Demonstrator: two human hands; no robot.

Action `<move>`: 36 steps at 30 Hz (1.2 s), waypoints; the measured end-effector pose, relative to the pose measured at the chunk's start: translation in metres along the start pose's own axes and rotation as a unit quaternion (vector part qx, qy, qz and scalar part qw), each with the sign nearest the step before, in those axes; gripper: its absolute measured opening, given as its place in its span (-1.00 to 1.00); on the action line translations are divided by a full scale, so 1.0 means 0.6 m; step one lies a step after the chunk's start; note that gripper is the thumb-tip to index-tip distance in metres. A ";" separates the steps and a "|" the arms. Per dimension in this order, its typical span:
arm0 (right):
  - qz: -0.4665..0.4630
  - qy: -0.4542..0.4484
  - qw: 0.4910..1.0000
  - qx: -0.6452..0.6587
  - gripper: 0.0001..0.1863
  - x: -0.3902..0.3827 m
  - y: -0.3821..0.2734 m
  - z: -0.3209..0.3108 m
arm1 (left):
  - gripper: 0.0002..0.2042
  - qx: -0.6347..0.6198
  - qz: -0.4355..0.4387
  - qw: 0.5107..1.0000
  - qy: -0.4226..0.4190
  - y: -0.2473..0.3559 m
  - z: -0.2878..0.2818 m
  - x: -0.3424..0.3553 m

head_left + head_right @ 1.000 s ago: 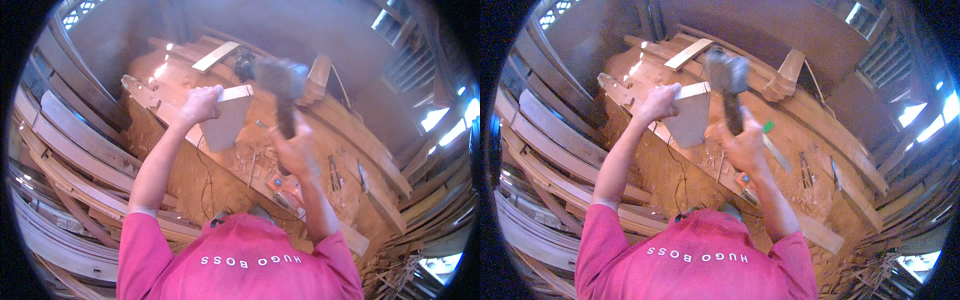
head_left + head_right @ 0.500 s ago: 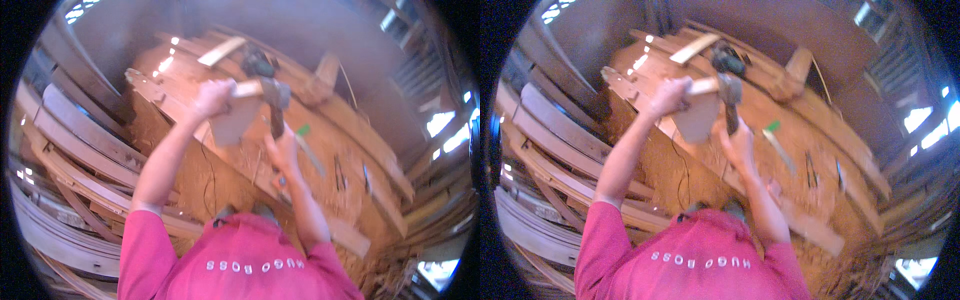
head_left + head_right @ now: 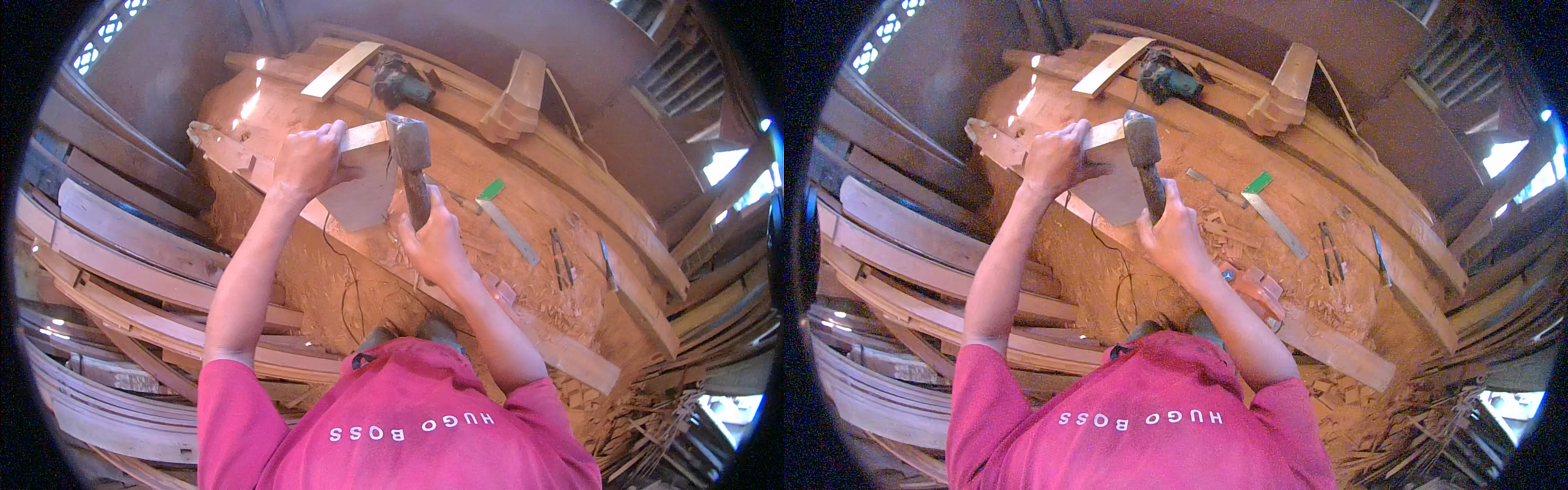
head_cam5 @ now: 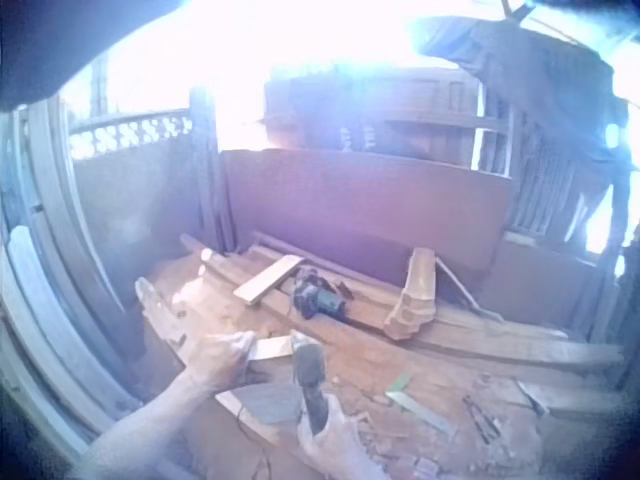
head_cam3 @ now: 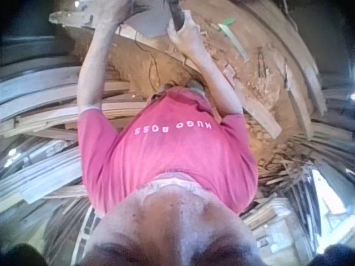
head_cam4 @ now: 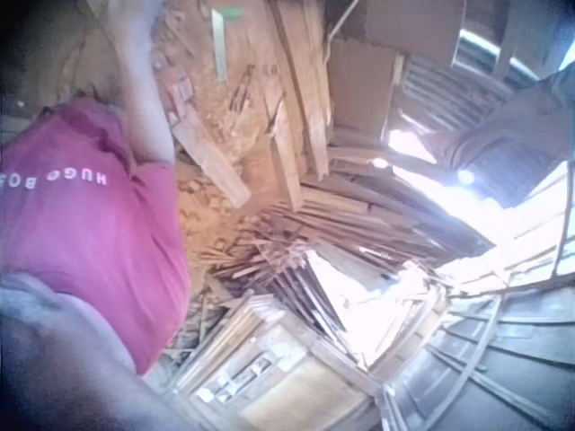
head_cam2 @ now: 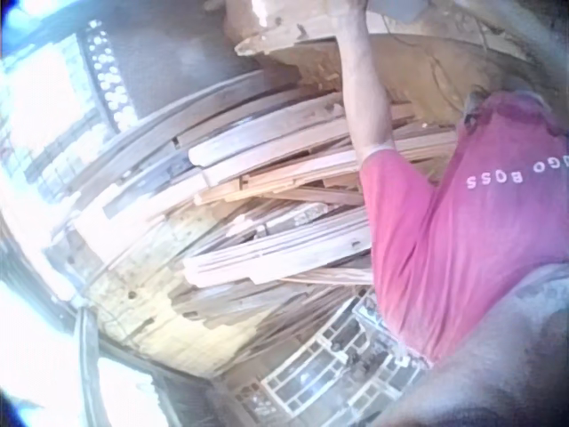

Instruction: The person measures a small wooden block, then repeatedly strikes it with a hammer to break and shape it. They use pliers to pull off splinters and a power sander to smooth the edges. The person continues to hammer and sand the block, creating wood dust and debris.

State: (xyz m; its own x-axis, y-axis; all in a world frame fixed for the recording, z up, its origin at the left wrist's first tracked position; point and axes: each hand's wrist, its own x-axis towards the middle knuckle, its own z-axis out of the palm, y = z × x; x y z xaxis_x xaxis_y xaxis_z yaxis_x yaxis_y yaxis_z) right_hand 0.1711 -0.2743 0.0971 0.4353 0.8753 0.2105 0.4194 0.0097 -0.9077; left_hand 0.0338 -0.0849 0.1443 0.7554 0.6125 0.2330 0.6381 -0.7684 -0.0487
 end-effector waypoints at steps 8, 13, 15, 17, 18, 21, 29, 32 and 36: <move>0.017 -0.083 0.996 -0.015 -0.52 0.039 0.029 -0.035 | -0.40 -0.045 0.055 0.997 0.007 -0.038 0.023 0.023; 0.090 -0.245 0.965 -0.036 -0.39 0.074 0.011 -0.120 | -0.40 -0.034 0.124 0.991 0.027 -0.075 0.030 0.036; -0.016 -0.425 0.904 -0.049 -0.38 0.106 0.022 -0.239 | -0.39 -0.008 0.236 0.969 0.076 -0.206 0.034 0.024; 0.010 -0.370 0.920 -0.128 -0.48 0.059 0.053 -0.261 | -0.39 -0.089 0.042 0.994 0.041 -0.235 0.023 -0.005; 0.042 -0.303 0.945 -0.115 -0.53 0.036 0.102 -0.225 | -0.38 -0.079 0.030 0.996 0.033 -0.214 0.034 -0.008; 0.099 -0.146 0.981 -0.086 -0.63 -0.029 0.214 -0.155 | -0.39 -0.011 0.012 1.000 0.023 -0.166 0.013 0.028; 0.091 0.023 0.989 0.114 -0.64 -0.035 0.111 -0.125 | -0.40 -0.007 0.056 0.987 -0.149 0.004 -0.011 0.074; -0.012 0.034 0.998 0.045 -0.63 -0.011 0.035 -0.112 | -0.46 -0.010 0.033 0.992 -0.119 0.023 -0.015 0.062; -0.052 0.035 0.997 -0.041 -0.65 0.009 0.001 -0.095 | -0.54 0.007 0.009 0.997 -0.075 0.036 0.003 0.054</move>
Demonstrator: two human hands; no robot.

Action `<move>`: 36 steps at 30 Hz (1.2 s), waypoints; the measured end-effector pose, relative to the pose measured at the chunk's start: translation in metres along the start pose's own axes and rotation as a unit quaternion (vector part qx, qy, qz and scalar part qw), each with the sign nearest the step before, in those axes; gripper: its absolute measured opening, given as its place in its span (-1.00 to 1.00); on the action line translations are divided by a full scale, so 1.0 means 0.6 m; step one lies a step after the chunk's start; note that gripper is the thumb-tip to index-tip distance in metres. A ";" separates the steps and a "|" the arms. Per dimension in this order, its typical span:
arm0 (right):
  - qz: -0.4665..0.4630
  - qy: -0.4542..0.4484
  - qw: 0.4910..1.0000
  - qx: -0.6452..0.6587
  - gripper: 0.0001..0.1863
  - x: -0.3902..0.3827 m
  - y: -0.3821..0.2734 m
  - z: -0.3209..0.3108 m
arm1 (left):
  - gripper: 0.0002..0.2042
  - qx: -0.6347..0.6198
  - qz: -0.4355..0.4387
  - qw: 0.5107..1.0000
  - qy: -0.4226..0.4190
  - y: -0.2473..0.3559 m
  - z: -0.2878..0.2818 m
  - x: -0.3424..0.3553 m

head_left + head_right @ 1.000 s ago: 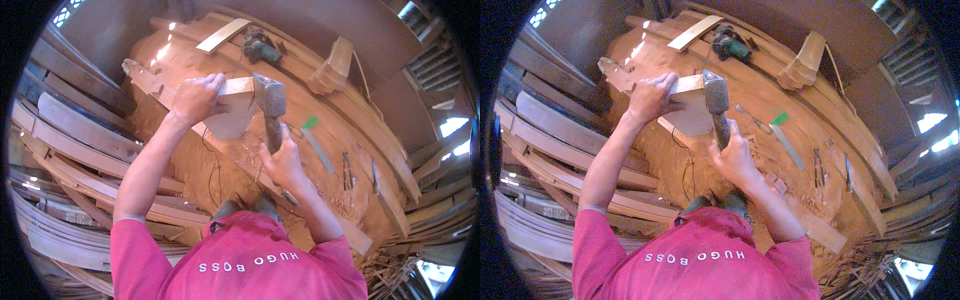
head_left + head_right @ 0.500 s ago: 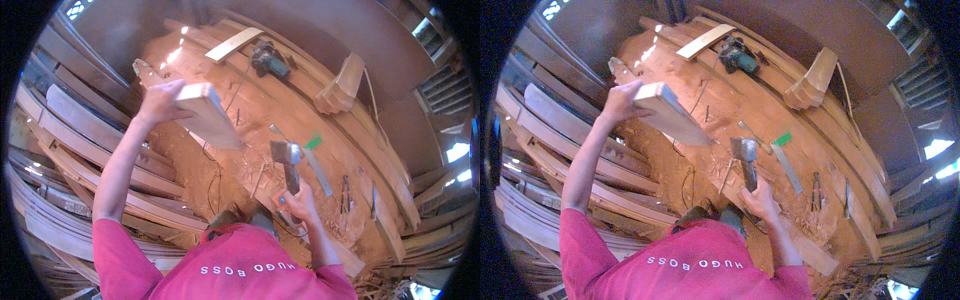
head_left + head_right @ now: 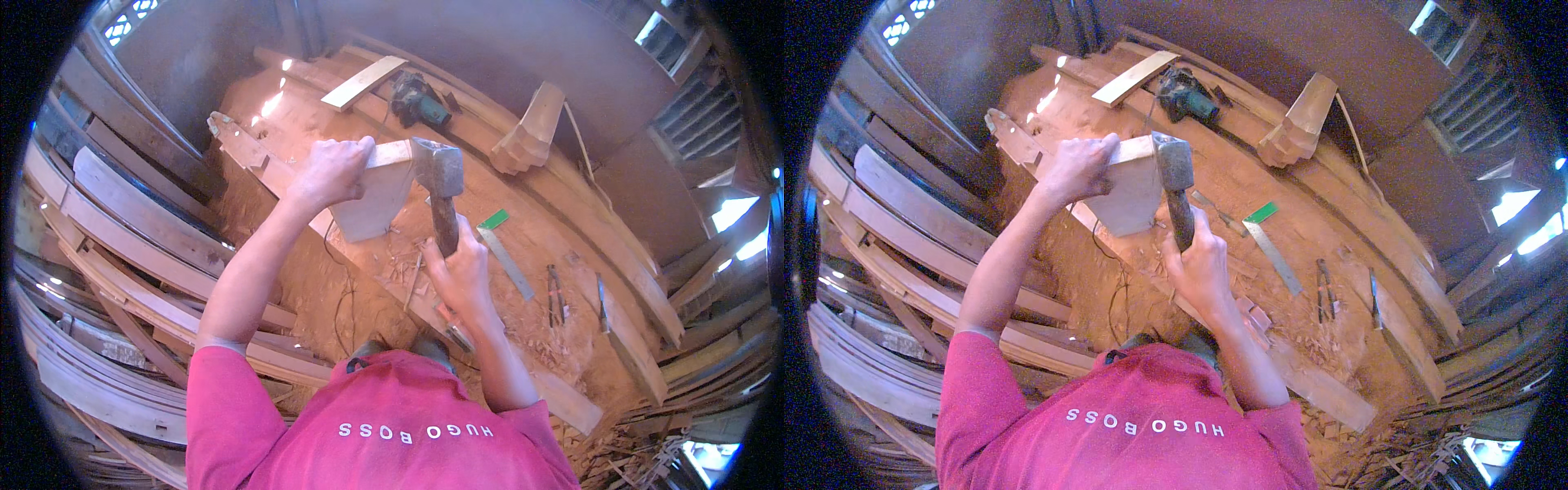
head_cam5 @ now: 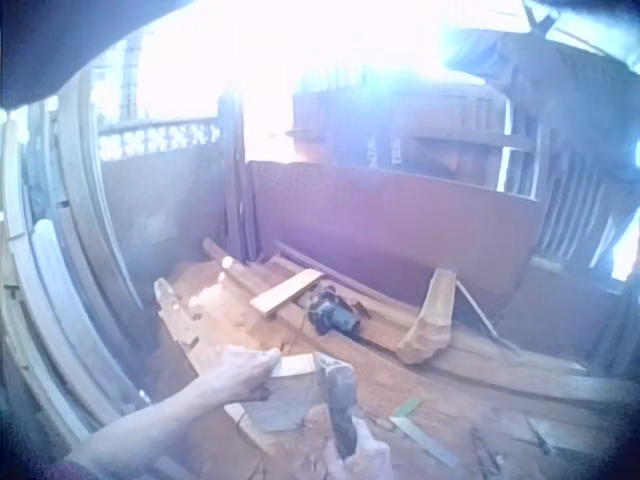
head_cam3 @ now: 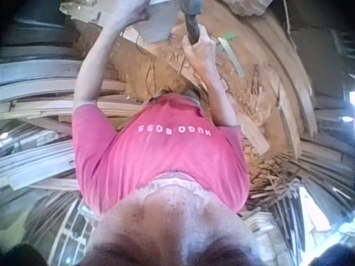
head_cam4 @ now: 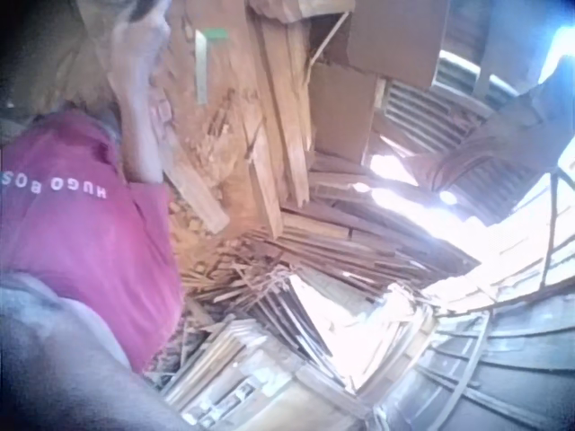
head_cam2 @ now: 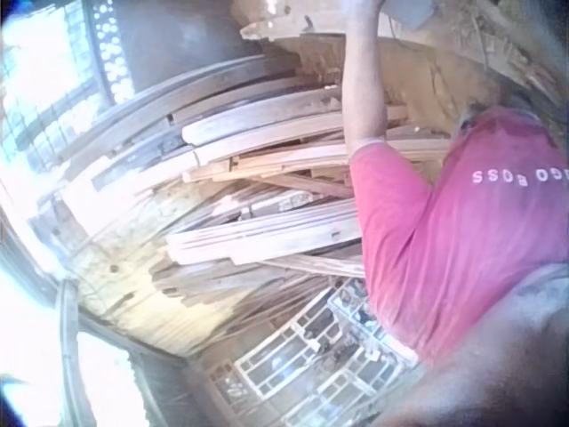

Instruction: The person measures a small wooden block, then repeatedly strikes it with a hammer to break and shape it. They use pliers to pull off splinters and a power sander to smooth the edges. The person continues to hammer and sand the block, creating wood dust and debris.

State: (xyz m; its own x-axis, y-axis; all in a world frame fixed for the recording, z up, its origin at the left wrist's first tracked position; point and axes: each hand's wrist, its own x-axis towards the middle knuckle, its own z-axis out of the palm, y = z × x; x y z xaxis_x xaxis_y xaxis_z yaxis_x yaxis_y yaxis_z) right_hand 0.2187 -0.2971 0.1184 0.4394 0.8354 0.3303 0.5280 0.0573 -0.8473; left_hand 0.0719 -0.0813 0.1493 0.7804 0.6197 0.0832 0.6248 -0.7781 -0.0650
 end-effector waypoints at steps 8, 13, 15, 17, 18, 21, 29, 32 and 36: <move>-0.063 0.133 0.983 0.107 -0.80 0.045 -0.170 -0.122 | -0.56 -0.016 -0.015 1.000 0.019 -0.030 0.002 -0.027; -0.490 0.272 0.816 -0.139 -0.82 0.156 -0.325 -0.321 | -0.60 -0.023 0.007 0.999 0.048 -0.026 -0.015 -0.032; -0.342 0.293 0.890 -0.073 -0.81 0.121 -0.210 -0.204 | -0.61 -0.033 0.015 0.997 0.073 -0.015 -0.013 -0.028; -0.129 0.156 0.976 -0.078 -0.78 0.071 -0.024 -0.021 | -0.54 -0.012 0.003 0.997 0.073 -0.036 0.008 -0.034; -0.041 0.090 0.989 -0.110 -0.76 0.036 0.032 0.021 | -0.51 -0.023 0.015 0.997 0.076 -0.024 0.023 -0.032; 0.062 0.025 0.995 -0.076 -0.68 -0.010 0.070 0.058 | -0.49 -0.026 0.011 0.998 0.050 0.002 0.023 -0.017; 0.097 -0.148 0.932 0.317 -0.60 -0.031 0.133 0.064 | -0.52 -0.025 0.039 0.998 0.037 -0.002 -0.011 -0.016; 0.207 -0.175 0.892 0.362 -0.61 -0.059 0.106 0.090 | -0.51 -0.026 0.031 0.998 0.049 -0.011 -0.015 -0.027; 0.129 -0.089 0.936 0.316 -0.61 -0.053 0.060 0.113 | -0.52 -0.072 0.024 0.995 0.072 -0.032 -0.022 -0.038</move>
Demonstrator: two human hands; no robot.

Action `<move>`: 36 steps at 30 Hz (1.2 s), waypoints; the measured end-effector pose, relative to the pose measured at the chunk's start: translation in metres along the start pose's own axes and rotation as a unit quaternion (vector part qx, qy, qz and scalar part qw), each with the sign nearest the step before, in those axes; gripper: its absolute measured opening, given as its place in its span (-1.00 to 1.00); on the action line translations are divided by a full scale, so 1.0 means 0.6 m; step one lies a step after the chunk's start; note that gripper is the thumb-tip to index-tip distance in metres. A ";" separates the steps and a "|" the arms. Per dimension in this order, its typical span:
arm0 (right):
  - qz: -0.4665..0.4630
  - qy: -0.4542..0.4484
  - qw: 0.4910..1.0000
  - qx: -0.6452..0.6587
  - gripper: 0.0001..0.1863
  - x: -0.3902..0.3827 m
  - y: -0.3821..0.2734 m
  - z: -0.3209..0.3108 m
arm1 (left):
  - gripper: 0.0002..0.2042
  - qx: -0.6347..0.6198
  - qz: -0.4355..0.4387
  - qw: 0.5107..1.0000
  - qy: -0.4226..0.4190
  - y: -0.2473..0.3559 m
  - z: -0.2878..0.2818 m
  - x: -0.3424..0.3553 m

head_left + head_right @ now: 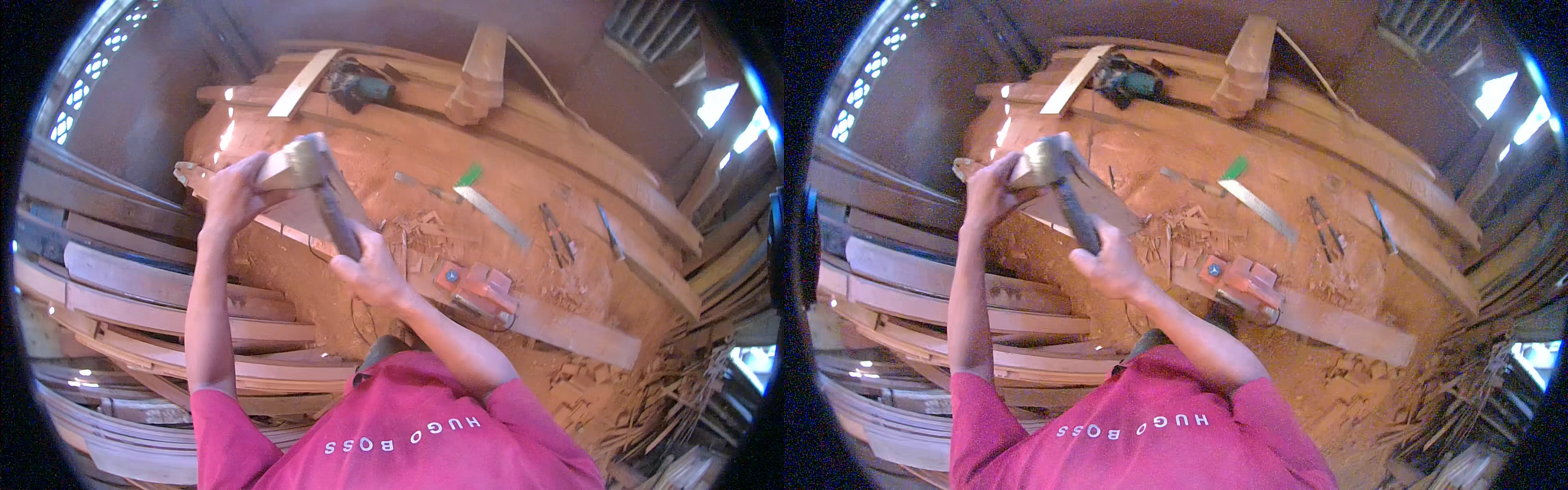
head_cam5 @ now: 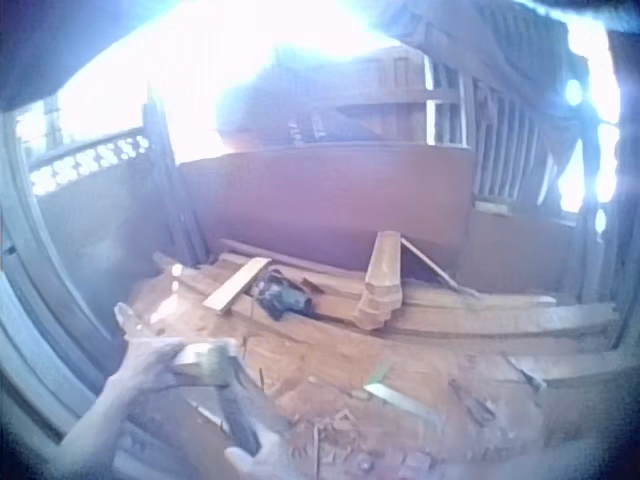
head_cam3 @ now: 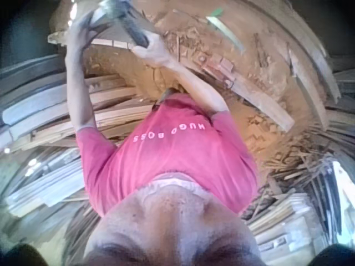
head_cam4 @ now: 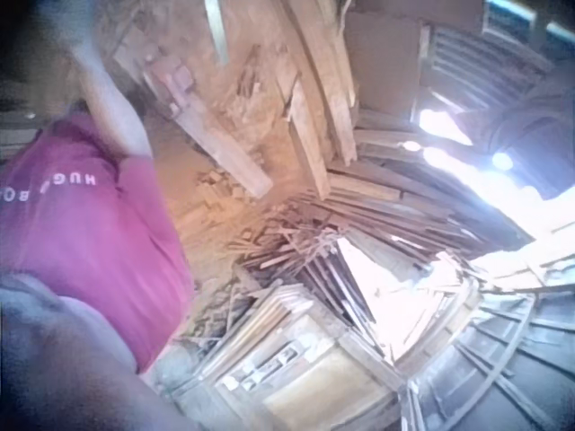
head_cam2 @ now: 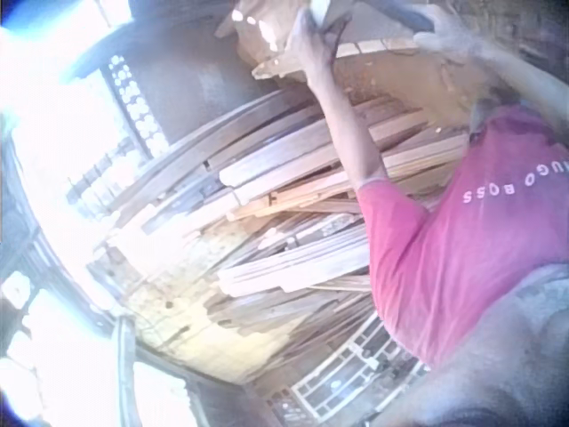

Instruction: The person measures a small wooden block, then repeatedly strikes it with a hammer to break and shape it. They use pliers to pull off splinters and a power sander to smooth the edges. The person continues to hammer and sand the block, creating wood dust and debris.

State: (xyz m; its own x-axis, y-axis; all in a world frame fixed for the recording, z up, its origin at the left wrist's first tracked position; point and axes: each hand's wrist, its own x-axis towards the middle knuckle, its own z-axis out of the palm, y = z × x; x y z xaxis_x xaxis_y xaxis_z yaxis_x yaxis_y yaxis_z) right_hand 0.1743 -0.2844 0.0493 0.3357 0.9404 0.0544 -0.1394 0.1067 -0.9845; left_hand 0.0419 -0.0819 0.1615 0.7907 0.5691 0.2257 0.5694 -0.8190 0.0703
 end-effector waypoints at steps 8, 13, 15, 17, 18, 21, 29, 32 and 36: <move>0.094 -0.054 0.993 0.045 -0.68 0.041 -0.045 -0.039 | -0.69 -0.475 -0.114 0.857 0.166 -0.104 0.110 -0.017; 0.132 -0.011 0.991 0.036 -0.77 0.049 -0.041 -0.033 | -0.82 -0.495 -0.275 0.726 0.390 -0.001 0.155 0.038; 0.141 0.011 0.989 0.052 -0.81 0.046 -0.037 -0.021 | -0.82 -0.463 -0.284 0.717 0.438 0.010 0.166 0.039; 0.113 0.055 0.990 0.066 -0.84 0.039 -0.022 -0.005 | -0.80 -0.407 -0.302 0.730 0.459 0.043 0.158 0.036; 0.112 0.075 0.990 0.037 -0.94 0.040 -0.022 0.010 | -0.80 -0.411 -0.302 0.722 0.468 0.060 0.151 0.035; 0.098 0.103 0.989 0.040 -0.93 0.026 -0.010 0.033 | -0.80 -0.387 -0.308 0.733 0.467 0.075 0.153 0.015; 0.011 0.159 0.987 0.024 -0.98 -0.002 0.051 0.051 | -0.85 -0.382 -0.334 0.721 0.471 0.164 0.128 -0.024; 0.041 0.165 0.984 0.046 -0.82 -0.008 0.041 0.048 | -0.84 -0.397 -0.350 0.701 0.477 0.192 0.124 -0.028; -0.060 0.215 0.975 -0.011 -0.72 -0.002 0.071 0.051 | -0.83 -0.394 -0.351 0.711 0.465 0.230 0.129 -0.038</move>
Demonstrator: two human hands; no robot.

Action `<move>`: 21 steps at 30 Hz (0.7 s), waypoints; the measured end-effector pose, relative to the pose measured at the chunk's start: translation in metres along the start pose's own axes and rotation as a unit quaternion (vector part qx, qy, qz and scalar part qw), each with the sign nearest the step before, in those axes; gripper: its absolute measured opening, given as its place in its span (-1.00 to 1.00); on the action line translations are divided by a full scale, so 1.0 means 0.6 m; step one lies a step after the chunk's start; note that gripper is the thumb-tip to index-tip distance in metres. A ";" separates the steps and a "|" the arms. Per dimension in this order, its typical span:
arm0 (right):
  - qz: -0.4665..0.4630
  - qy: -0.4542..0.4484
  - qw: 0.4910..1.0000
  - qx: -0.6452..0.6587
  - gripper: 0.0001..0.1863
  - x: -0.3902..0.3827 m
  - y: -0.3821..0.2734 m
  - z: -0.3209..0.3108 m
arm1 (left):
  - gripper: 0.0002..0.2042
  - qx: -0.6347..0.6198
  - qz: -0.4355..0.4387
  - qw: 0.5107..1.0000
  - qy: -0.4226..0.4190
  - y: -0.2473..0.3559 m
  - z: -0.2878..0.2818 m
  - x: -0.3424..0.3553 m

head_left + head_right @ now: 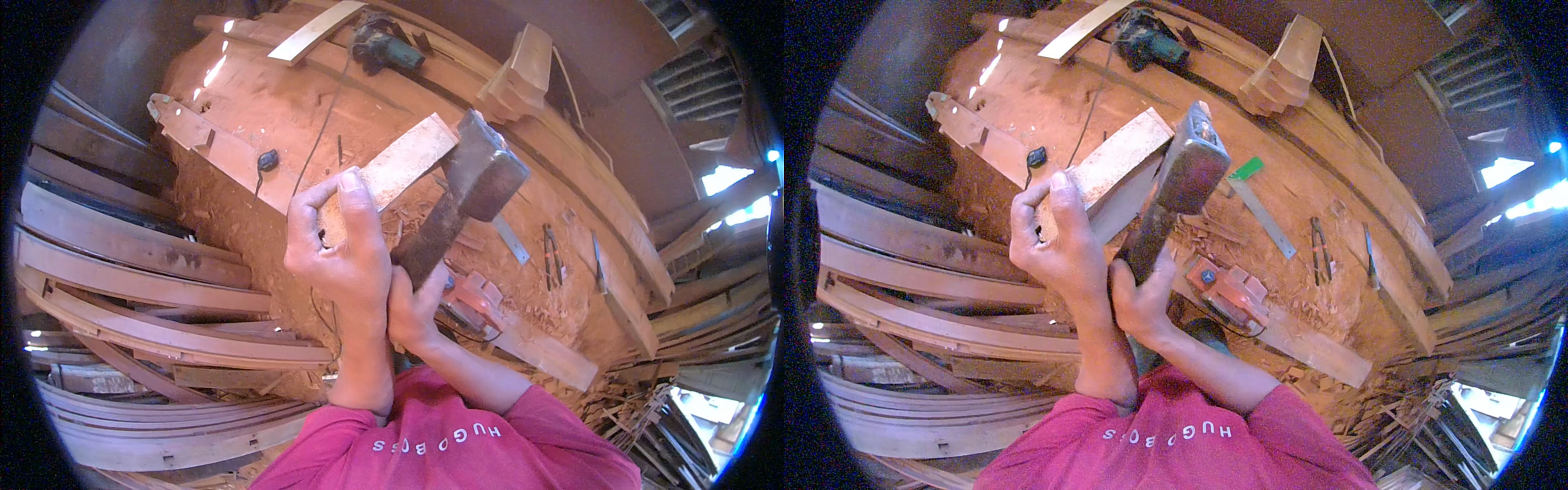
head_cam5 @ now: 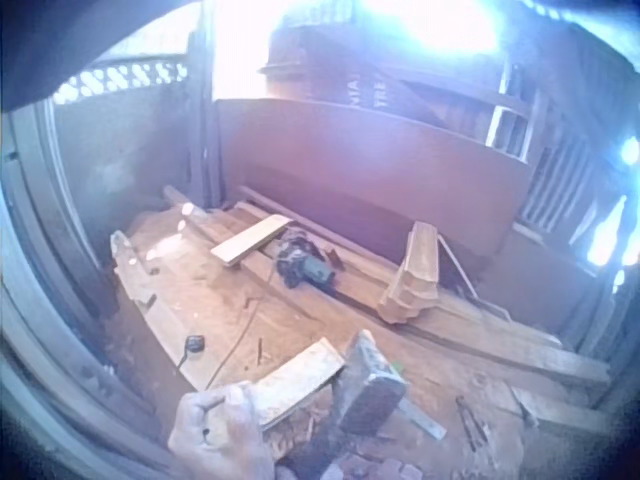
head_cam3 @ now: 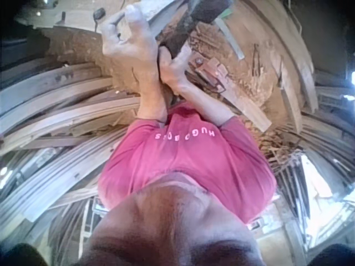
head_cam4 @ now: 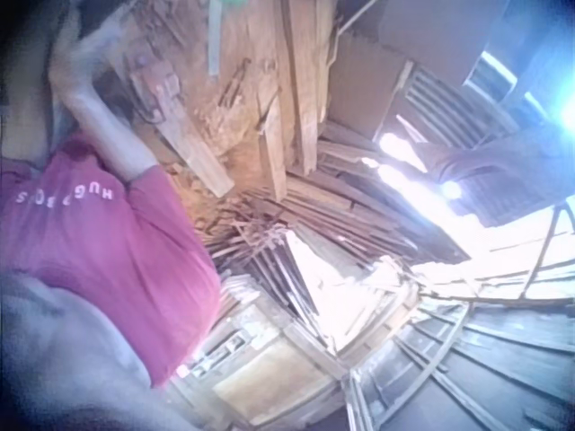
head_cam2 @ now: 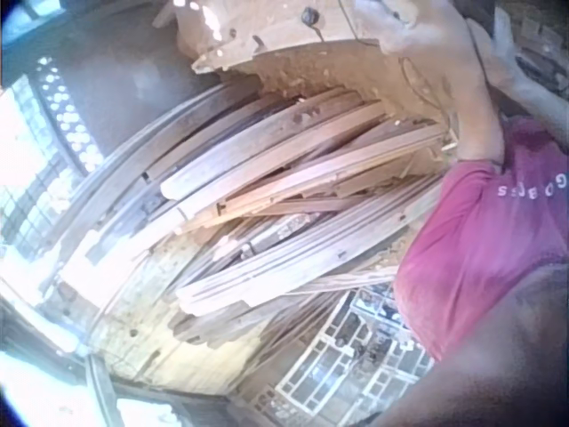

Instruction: The person measures a small wooden block, then repeatedly strikes it with a hammer to break and shape it. They use pliers to pull off splinters and a power sander to smooth the edges. The person continues to hammer and sand the block, creating wood dust and debris.

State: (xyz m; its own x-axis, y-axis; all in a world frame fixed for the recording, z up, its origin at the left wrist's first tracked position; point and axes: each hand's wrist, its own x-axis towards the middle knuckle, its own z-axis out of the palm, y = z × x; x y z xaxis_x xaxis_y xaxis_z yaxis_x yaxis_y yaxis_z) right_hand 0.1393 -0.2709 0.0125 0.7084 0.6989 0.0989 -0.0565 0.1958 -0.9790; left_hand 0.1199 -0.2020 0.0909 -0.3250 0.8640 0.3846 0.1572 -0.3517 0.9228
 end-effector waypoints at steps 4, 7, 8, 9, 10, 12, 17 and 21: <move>0.077 -0.048 0.994 0.059 -0.60 0.043 -0.041 -0.026 | -0.68 -0.023 0.043 0.997 -0.056 0.008 0.001 -0.059; 0.073 -0.080 0.994 0.006 -0.57 0.053 -0.064 -0.066 | -0.74 0.009 0.069 0.993 -0.095 -0.007 -0.007 -0.040; 0.103 -0.087 0.990 -0.032 -0.57 0.056 -0.069 -0.087 | -0.73 0.015 0.074 0.994 -0.078 -0.013 0.003 -0.030; 0.128 -0.101 0.984 -0.066 -0.56 0.065 -0.078 -0.098 | -0.73 0.010 0.065 0.996 -0.055 -0.009 0.006 -0.013; 0.152 -0.115 0.977 -0.099 -0.55 0.071 -0.087 -0.105 | -0.74 0.005 0.055 0.998 -0.032 -0.004 0.008 0.003; 0.039 -0.096 0.981 -0.166 -0.55 0.067 -0.099 -0.109 | -0.74 0.039 0.070 0.997 -0.011 0.007 0.003 0.034; 0.016 -0.136 0.969 -0.204 -0.51 0.065 -0.113 -0.111 | -0.72 0.451 0.264 0.850 -0.070 0.043 0.003 0.071; 0.064 -0.194 0.950 -0.236 -0.54 0.080 -0.130 -0.120 | -0.71 0.543 0.243 0.798 -0.096 0.036 0.032 0.093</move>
State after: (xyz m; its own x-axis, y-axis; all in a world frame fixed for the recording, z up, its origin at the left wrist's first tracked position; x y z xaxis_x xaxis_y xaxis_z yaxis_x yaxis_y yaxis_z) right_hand 0.2284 -0.3023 0.0805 0.3994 0.9149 -0.0585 0.2617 -0.1749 -0.9492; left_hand 0.1233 -0.1546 0.1319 0.1530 0.7969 0.5844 0.9706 -0.2323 0.0626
